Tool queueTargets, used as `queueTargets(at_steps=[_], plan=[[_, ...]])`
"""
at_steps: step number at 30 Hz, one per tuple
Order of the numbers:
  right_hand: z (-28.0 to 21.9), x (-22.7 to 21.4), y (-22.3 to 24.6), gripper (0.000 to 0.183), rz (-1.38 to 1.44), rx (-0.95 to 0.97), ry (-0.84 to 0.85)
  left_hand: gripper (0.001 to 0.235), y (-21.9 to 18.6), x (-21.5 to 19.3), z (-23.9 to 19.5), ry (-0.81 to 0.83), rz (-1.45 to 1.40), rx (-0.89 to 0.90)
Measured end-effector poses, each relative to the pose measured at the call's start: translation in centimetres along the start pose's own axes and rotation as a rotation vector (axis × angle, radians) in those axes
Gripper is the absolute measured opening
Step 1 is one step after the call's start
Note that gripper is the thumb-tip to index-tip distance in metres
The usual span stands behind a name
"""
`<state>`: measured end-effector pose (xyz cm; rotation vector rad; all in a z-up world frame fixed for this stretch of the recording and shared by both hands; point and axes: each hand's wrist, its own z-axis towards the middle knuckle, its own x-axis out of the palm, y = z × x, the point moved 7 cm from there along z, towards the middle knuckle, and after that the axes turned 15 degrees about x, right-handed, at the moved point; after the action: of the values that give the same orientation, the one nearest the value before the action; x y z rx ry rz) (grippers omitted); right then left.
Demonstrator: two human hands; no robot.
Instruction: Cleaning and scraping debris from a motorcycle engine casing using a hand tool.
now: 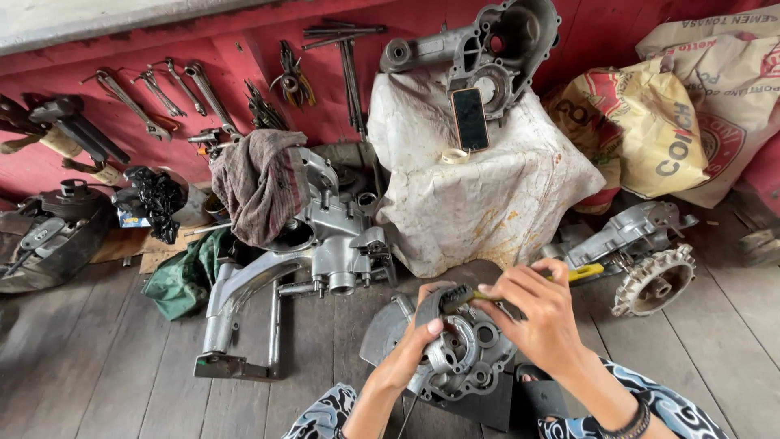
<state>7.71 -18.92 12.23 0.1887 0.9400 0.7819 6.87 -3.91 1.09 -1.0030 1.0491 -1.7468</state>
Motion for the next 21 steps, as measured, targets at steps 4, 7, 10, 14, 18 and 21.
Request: queueTargets(at_steps=[4,7,10,14,18,21], plan=[[0.2,1.0,-1.0,0.012,-0.113,-0.006,0.056,0.088,0.2,-0.9,0.0,-0.008,0.087,0.029],[0.1,0.5,0.1,0.01,-0.094,-0.034,0.039,0.083,0.3,-0.7,0.0,0.013,0.106,-0.006],[-0.1,0.3,-0.1,0.011,-0.057,-0.014,0.017,0.081,0.0,-0.2,-0.5,-0.011,-0.013,-0.056],[-0.1,1.3,-1.6,0.014,-0.156,-0.011,0.077,0.087,-0.6,-1.2,0.2,-0.06,-0.007,0.024],[-0.5,1.6,-2.5,0.016,-0.179,0.022,0.148,0.081,0.3,-1.3,0.1,-0.082,-0.204,0.093],[-0.3,0.8,-2.1,0.016,-0.188,0.009,0.152,0.085,-0.1,-0.9,0.3,-0.072,-0.233,0.125]])
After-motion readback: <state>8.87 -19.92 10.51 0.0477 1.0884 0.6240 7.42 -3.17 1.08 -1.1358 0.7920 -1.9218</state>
